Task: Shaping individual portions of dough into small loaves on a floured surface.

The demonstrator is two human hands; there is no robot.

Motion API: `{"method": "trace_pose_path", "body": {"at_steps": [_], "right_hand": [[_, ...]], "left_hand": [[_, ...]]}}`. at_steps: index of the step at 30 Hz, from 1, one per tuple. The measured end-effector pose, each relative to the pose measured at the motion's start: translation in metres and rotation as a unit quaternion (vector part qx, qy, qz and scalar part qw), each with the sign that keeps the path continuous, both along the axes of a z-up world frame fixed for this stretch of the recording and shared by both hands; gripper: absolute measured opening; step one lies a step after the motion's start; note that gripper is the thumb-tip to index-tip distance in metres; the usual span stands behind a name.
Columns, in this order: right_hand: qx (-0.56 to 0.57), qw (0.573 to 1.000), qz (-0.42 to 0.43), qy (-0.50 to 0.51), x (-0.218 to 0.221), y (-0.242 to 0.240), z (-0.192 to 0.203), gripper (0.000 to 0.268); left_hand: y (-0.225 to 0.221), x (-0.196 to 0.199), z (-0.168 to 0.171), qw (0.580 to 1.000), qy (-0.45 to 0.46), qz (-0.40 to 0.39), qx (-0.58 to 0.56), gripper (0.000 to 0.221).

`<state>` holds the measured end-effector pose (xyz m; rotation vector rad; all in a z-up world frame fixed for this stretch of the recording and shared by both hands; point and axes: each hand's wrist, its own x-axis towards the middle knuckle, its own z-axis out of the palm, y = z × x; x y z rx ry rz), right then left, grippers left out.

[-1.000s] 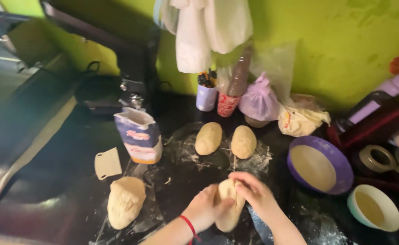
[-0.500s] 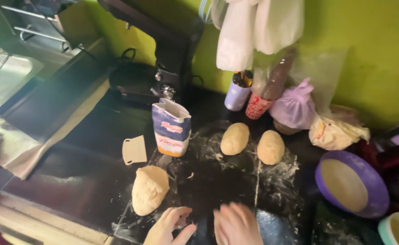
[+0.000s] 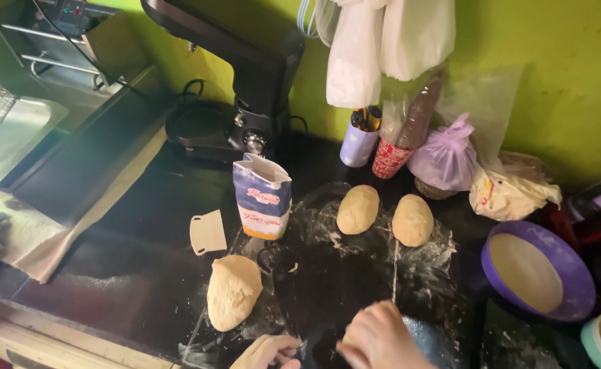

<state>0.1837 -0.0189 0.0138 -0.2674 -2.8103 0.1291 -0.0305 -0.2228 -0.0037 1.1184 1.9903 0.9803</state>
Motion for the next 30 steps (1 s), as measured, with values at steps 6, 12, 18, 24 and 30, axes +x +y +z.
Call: {"method": "trace_pose_path", "body": {"at_steps": [6, 12, 18, 24, 30], "right_hand": [[0.024, 0.997, -0.067, 0.040, -0.064, 0.017, 0.011, 0.047], [0.065, 0.969, -0.236, -0.023, -0.125, 0.061, -0.021, 0.047], [0.054, 0.981, -0.184, 0.008, -0.047, -0.029, -0.041, 0.019], [0.173, 0.959, -0.221, 0.046, -0.023, -0.041, -0.034, 0.084], [-0.035, 0.976, -0.213, 0.008, -0.046, 0.042, 0.008, 0.060]], "left_hand": [[0.021, 0.008, -0.008, 0.990, 0.059, 0.023, 0.129, 0.035], [0.079, -0.004, 0.007, 0.981, 0.078, -0.066, 0.164, 0.025], [0.121, 0.008, 0.048, 0.969, 0.106, -0.002, 0.222, 0.027], [0.146, 0.030, 0.056, 0.970, 0.070, -0.037, 0.228, 0.023], [0.182, 0.030, 0.049, 0.937, 0.136, -0.045, 0.319, 0.022]]}}
